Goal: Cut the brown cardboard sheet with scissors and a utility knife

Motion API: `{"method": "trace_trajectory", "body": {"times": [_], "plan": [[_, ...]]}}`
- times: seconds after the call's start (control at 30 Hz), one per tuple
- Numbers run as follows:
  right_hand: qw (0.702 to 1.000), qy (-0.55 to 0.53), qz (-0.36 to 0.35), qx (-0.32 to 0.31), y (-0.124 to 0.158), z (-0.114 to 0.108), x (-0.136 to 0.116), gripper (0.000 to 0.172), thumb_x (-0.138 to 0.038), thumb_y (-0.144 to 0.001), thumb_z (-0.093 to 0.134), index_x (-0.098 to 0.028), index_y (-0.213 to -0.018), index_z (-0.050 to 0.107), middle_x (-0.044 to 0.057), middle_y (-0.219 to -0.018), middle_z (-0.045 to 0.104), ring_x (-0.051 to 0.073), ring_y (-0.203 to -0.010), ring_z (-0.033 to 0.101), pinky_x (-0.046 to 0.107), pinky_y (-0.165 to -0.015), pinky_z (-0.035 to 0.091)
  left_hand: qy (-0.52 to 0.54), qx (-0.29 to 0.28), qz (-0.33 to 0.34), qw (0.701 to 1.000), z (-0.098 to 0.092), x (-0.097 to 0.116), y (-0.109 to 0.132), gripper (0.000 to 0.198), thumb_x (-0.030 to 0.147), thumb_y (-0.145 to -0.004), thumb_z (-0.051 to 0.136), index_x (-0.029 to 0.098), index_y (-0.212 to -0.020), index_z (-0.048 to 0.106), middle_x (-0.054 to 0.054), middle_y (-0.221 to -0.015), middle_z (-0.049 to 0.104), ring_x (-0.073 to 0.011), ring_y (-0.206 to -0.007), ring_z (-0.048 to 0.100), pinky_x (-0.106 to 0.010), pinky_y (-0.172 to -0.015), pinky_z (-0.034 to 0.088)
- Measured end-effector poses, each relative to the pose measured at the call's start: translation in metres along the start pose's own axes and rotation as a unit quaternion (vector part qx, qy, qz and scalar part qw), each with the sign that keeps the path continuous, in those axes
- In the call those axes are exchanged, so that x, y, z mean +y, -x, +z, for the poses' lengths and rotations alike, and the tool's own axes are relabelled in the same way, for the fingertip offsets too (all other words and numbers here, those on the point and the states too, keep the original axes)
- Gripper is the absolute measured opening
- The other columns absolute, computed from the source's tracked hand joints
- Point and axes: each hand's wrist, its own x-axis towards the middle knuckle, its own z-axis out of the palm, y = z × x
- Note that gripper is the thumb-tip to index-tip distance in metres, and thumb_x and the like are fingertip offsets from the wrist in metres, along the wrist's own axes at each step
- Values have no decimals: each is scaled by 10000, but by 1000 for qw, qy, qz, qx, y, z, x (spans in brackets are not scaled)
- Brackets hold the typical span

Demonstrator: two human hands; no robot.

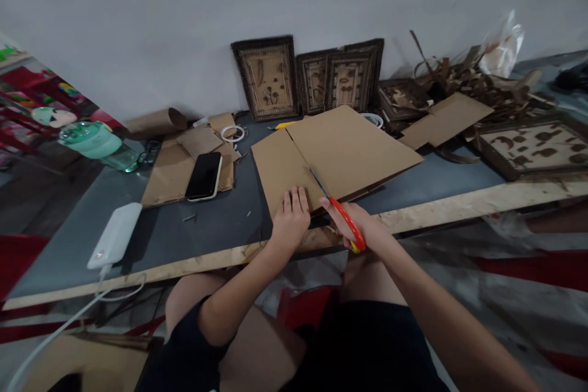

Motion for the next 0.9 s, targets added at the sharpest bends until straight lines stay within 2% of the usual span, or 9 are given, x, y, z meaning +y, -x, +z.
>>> {"method": "trace_trajectory", "body": {"times": [0.23,0.43,0.63,0.9], "plan": [[999,-15,31,-5,-1,1,-2,769,-789,-943,253,-135,-849,647,20,-499,527,169,-406,575,275,-406,482,-7,48,35,998,16,1,2,473,70,-959,397,25,-1394,577,-295,-1373,574,-379,-1223,632,-450,-933,606],[996,80,33,-17,8,-3,-9,777,-758,-961,254,-151,-680,649,49,-384,463,201,-410,574,292,-473,474,-29,60,57,996,21,0,7,469,90,-960,397,7,-1382,583,-300,-1355,584,-378,-1192,654,-430,-908,618],[1000,18,8,6,1,-3,12,712,-794,-934,268,-192,-687,556,22,-450,496,173,-366,542,282,-408,450,-36,86,87,992,23,3,7,454,102,-957,409,6,-1352,610,-304,-1310,615,-385,-1137,683,-434,-873,629],[999,27,-17,-31,0,-12,25,853,-891,-864,148,-177,-729,596,63,-551,616,164,-482,624,244,-477,463,-37,130,103,985,25,11,16,413,93,-943,439,-15,-1279,653,-320,-1230,653,-397,-1083,704,-439,-828,644]]}}
